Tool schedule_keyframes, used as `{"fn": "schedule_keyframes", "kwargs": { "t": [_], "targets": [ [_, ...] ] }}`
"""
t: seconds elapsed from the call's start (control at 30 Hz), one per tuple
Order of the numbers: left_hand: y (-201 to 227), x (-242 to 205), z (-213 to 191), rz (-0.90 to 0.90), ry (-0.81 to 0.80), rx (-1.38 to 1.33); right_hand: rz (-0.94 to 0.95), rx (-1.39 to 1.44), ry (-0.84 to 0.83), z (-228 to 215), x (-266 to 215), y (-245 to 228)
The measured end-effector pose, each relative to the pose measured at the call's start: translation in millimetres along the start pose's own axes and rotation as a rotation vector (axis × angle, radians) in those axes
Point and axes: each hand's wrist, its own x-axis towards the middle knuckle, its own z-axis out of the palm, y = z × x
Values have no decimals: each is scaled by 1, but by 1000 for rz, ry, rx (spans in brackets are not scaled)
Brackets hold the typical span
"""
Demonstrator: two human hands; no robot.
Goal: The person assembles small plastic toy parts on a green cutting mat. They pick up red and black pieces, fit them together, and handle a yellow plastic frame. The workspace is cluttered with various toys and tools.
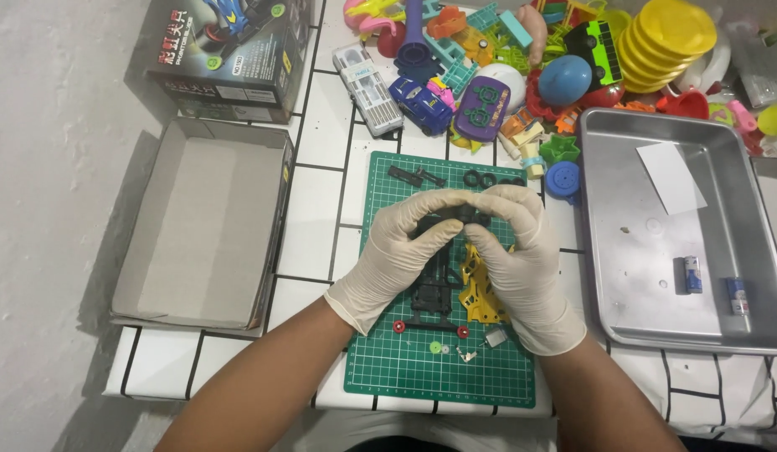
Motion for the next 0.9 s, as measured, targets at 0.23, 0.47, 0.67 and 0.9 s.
{"fn": "schedule_keyframes", "kwargs": {
  "t": [0.23,0.47,0.67,0.9],
  "targets": [
    [-14,-1,-5,41,8,77,31,56,20,0,-1,3],
    [-10,0,-2,105,23,73,50,49,10,1,-2,2],
    [-8,1,-1,111,33,80,63,65,22,3,-4,4],
    [-5,1,0,98,36,102,157,141,14,3,-3,-1]
  ]
}}
